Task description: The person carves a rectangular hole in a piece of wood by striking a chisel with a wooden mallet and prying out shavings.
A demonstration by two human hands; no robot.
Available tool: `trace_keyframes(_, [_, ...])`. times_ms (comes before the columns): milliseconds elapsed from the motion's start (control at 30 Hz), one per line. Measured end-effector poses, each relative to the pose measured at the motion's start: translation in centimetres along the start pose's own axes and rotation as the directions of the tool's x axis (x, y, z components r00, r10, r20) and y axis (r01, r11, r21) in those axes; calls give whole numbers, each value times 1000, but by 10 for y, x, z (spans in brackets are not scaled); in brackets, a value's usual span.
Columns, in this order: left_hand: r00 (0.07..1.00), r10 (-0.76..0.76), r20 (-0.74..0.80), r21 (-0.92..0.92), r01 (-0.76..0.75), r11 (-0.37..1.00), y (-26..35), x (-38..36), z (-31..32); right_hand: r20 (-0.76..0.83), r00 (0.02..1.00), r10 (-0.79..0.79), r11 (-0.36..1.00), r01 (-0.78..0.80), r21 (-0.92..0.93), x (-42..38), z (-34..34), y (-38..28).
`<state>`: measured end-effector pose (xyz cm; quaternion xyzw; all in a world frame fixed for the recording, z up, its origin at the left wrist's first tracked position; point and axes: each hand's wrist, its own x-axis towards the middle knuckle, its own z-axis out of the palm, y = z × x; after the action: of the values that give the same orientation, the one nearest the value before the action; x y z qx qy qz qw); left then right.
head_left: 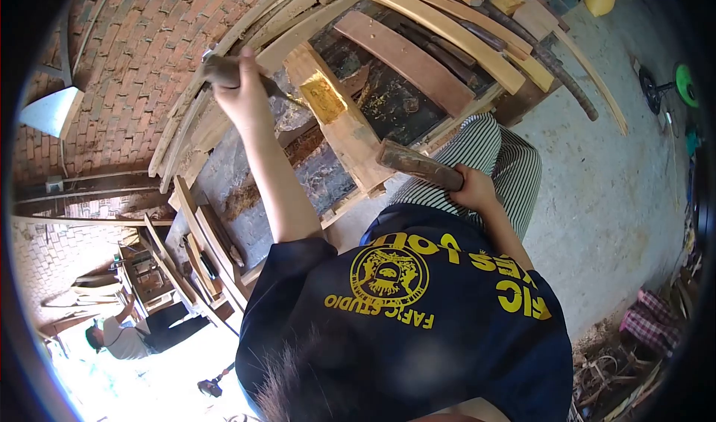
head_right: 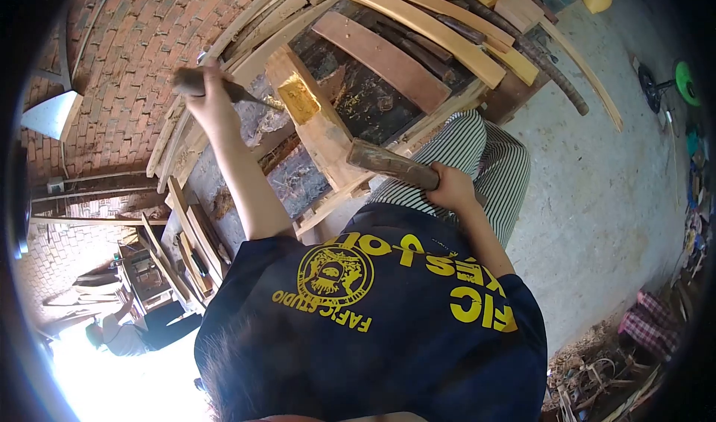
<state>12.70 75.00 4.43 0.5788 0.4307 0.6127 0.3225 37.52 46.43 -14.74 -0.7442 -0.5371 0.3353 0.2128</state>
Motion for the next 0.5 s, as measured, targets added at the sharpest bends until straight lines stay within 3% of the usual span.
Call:
trace_keyframes(133, [998,25,-58,-204,-36,978,13,8,4,9,1000,9,1000,-9,10,1,0,0])
trace_keyframes(200, [1000,-14,-22,-92,11,996,1,5,11,18,1000,20,1000,-20,4,1,0,0])
trace_keyframes(267, [999,51,4,-20,-51,998,-19,-5,20,29,999,31,1000,-31,0,1,-1,-1])
trace_keyframes(400, [999,41,32,-74,-38,997,-45,-23,32,29,999,36,999,-36,-12,2,1,1])
trace_keyframes(500, [989,145,0,-4,-145,989,-52,-26,38,8,1000,15,1000,-15,-8,1,0,-1])
